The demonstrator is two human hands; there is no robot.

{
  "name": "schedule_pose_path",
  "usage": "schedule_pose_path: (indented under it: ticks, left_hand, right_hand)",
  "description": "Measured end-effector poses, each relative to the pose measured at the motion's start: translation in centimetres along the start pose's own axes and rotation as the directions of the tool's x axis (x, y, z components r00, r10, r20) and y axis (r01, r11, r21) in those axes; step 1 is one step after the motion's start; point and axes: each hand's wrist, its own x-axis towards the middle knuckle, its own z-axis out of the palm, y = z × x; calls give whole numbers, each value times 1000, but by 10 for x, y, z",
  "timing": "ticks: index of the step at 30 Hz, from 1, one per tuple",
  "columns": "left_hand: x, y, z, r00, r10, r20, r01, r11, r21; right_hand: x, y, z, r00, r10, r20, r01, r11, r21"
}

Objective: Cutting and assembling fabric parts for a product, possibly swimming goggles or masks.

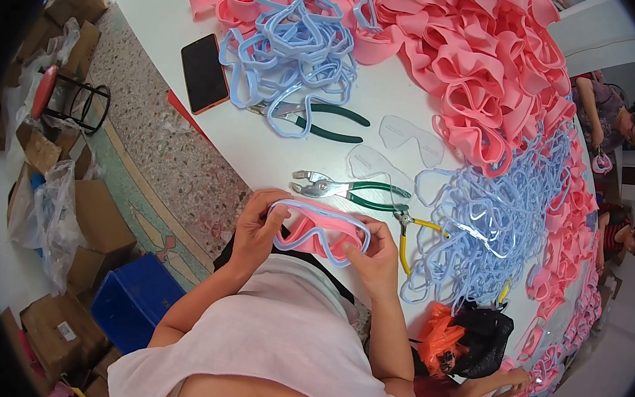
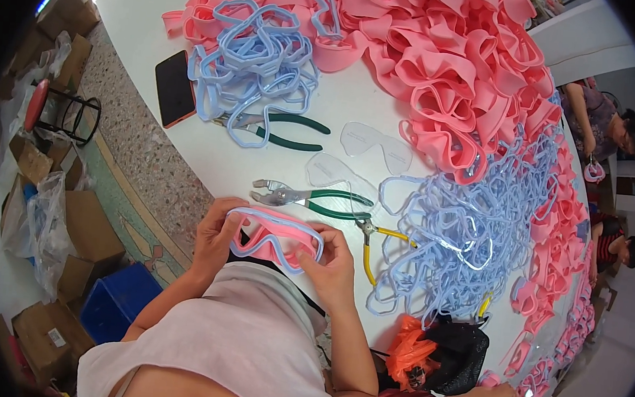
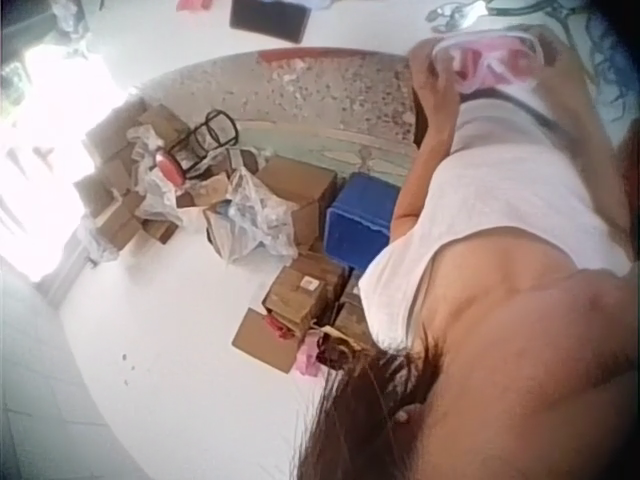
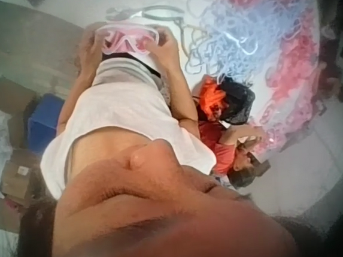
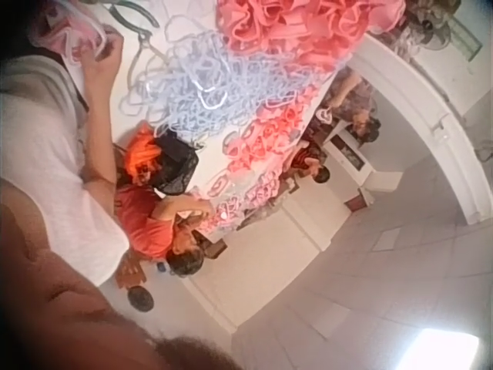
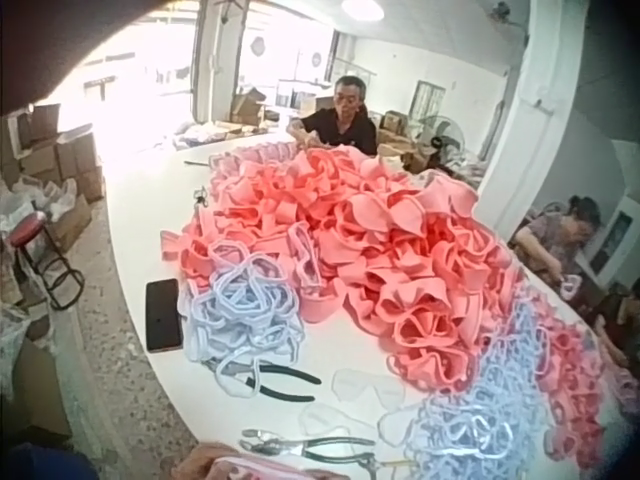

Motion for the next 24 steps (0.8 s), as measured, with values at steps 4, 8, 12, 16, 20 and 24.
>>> schedule_pose_path:
  ticks: [4, 8, 12, 16, 20, 24]
  left_hand:
    - [-3, 3, 3, 998, -53, -46, 54, 998, 28]
    - [-5, 18, 2, 995, 90, 33, -96, 951, 294]
    - [-2, 16, 1, 953, 286, 95, -295, 820, 490]
    - [3, 16, -1, 897, 403, 184, -412, 607, 680]
    - [10, 21, -1, 850, 458, 259, -474, 453, 755]
    - [9, 17, -4, 963, 208, 169, -268, 774, 574]
  right_hand:
    - [4, -3, 3, 997, -30, -67, 32, 999, 35]
    - [2, 0, 7, 984, -120, -131, 103, 986, -129]
    - [-3, -13, 10, 987, -119, -109, 54, 881, -470]
    - [-3, -6, 4, 980, -197, -38, 103, 656, -748]
    - [-5, -5, 4, 985, -162, -61, 66, 677, -733]
    - [-8, 1, 1, 989, -82, -127, -30, 720, -694]
